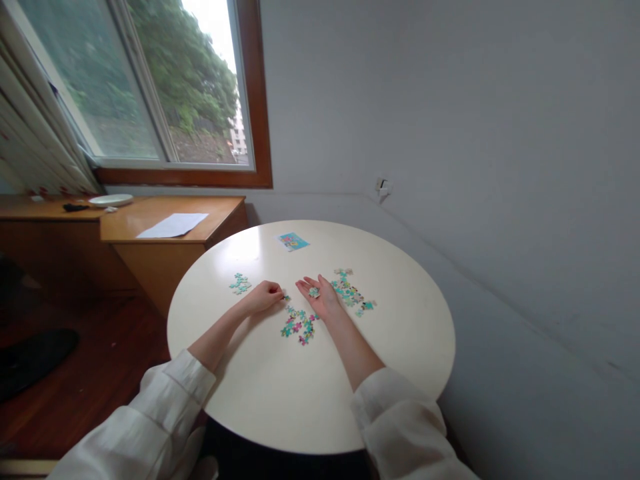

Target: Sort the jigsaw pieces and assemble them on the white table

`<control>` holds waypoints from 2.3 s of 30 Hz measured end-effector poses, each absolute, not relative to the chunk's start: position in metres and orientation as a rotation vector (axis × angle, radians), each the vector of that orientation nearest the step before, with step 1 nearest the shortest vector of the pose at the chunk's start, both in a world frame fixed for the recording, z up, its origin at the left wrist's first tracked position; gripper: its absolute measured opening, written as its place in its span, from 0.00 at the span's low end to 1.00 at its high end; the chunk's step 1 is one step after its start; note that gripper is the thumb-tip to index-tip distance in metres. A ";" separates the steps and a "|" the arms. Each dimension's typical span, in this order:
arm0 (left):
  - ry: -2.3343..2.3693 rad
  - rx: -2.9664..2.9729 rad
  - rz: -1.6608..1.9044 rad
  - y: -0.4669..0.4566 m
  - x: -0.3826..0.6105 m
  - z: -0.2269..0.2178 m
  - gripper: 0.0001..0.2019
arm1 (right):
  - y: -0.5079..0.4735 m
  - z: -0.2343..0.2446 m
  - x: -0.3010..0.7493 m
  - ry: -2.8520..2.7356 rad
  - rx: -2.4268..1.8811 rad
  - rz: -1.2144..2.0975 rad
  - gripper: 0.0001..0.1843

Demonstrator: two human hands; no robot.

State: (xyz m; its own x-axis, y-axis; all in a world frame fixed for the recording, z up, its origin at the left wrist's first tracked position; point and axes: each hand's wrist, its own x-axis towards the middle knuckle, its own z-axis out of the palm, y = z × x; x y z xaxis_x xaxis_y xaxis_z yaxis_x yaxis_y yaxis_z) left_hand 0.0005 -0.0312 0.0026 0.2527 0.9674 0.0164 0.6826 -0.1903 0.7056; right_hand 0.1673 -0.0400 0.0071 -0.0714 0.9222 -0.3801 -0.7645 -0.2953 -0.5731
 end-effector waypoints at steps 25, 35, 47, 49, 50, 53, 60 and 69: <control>1.623 1.966 0.396 -0.036 -0.002 0.016 0.13 | -0.040 0.005 0.168 -0.280 -0.813 1.696 0.15; 1.703 2.014 0.351 -0.036 0.000 0.016 0.11 | -0.038 0.001 0.168 -0.300 -0.820 1.698 0.17; 1.726 2.061 0.526 -0.029 -0.007 0.003 0.10 | -0.039 0.002 0.168 -0.302 -0.832 1.687 0.17; 1.650 2.045 0.551 -0.028 -0.008 0.002 0.09 | -0.039 0.002 0.168 -0.308 -0.833 1.686 0.18; 1.610 2.044 0.562 -0.027 -0.008 0.001 0.08 | -0.039 0.002 0.168 -0.310 -0.833 1.690 0.18; 1.494 2.081 0.572 -0.027 -0.007 -0.001 0.09 | -0.039 0.002 0.168 -0.312 -0.829 1.694 0.17; 1.057 2.243 0.404 -0.039 -0.002 0.005 0.10 | -0.040 0.004 0.166 -0.314 -0.832 1.699 0.16; 1.134 2.267 0.808 -0.047 0.012 0.010 0.09 | -0.042 0.006 0.164 -0.364 -0.797 1.798 0.20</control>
